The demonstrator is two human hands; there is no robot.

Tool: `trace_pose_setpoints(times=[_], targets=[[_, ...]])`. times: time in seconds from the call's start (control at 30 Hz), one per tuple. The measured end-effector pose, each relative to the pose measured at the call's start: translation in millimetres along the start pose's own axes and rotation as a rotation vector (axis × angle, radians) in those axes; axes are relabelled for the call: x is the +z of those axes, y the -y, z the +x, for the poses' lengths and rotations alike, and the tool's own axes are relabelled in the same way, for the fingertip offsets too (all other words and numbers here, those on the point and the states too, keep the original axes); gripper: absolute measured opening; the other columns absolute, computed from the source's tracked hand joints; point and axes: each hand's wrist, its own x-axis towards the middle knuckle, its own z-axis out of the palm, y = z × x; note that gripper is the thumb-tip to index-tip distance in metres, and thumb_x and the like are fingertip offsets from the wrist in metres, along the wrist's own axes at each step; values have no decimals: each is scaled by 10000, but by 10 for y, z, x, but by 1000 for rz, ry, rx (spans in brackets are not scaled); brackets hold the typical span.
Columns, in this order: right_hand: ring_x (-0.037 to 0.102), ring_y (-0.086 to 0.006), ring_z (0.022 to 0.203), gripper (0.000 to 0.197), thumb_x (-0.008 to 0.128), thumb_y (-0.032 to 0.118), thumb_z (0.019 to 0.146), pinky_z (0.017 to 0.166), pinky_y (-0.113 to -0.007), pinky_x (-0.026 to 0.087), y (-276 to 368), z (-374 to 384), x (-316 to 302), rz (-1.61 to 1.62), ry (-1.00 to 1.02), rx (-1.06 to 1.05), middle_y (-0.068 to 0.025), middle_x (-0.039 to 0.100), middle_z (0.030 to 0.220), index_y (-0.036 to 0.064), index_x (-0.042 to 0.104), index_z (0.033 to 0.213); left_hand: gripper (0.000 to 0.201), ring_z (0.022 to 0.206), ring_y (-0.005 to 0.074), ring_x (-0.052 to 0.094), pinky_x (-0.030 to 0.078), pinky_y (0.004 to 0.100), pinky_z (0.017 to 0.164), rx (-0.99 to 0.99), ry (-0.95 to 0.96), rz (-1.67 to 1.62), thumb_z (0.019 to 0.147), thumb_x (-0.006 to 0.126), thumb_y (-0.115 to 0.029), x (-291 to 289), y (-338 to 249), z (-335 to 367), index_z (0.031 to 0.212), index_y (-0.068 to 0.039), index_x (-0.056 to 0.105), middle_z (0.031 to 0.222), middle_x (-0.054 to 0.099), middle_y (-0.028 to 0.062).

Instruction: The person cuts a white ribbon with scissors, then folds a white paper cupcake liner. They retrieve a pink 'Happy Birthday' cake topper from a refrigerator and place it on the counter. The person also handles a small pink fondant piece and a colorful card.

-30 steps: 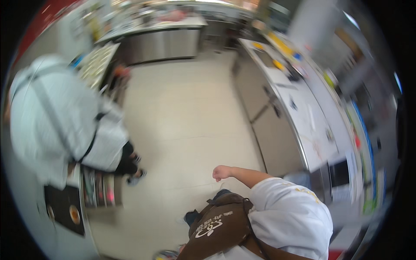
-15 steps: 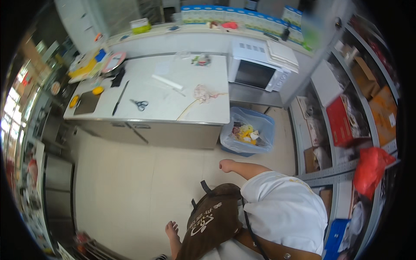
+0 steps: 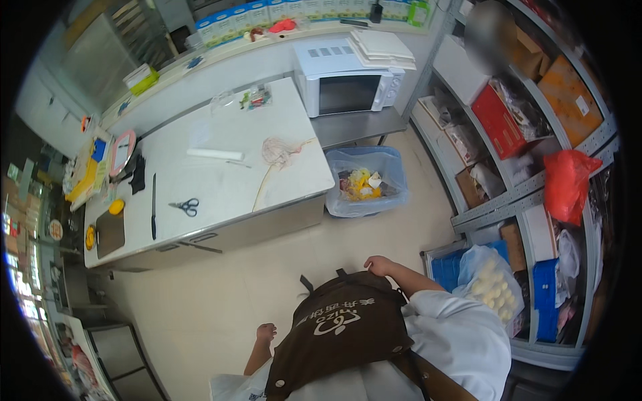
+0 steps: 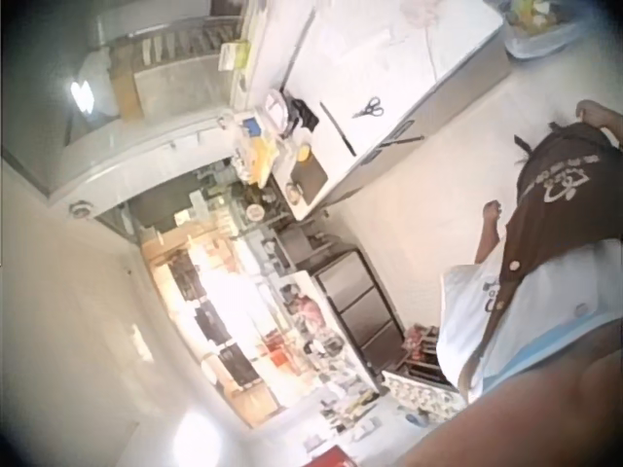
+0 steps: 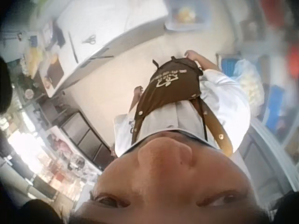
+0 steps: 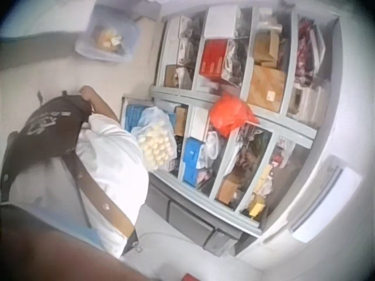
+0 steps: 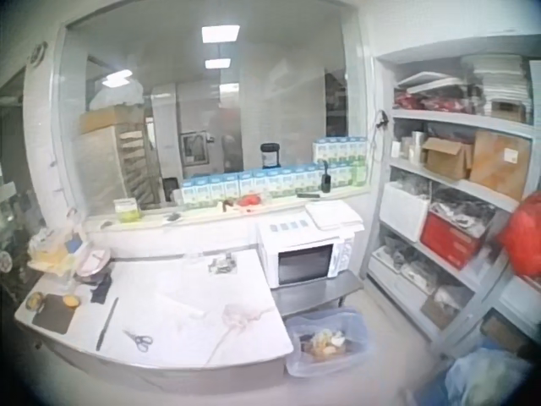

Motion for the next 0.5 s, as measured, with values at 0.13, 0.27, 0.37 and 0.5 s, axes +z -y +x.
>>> trace_pose_setpoints(times=[0.13,0.27,0.37,0.5], targets=[[701,-233,812,356,493,6,832,723,-350,554,-523,-147,-112,254,-31,111,-147,734,928,13,644,1154,160,526,177,570,418,304,432,427,155,392,869,561,-126,-82,-653,442,802,-5,641,702,635,96],[682,-204,741,339,506,15,848,675,-343,552,-1578,-333,-529,427,-151,205,-147,730,911,14,645,1157,235,622,187,631,518,307,560,252,-19,208,863,586,-161,1002,-1389,321,898,46,693,779,688,122],[694,-207,755,317,585,63,852,668,-343,551,-2263,-452,-951,471,-206,230,-137,732,901,12,653,1158,240,650,170,624,430,295,504,295,89,337,878,610,-235,1979,-1722,457,996,-34,667,832,684,79],[705,-231,798,331,662,84,822,708,-358,553,-2713,-525,-2038,464,-300,287,-142,721,938,51,674,1151,206,651,173,615,507,328,609,375,228,323,815,616,-197,3480,-2221,330,819,-8,696,723,667,83]])
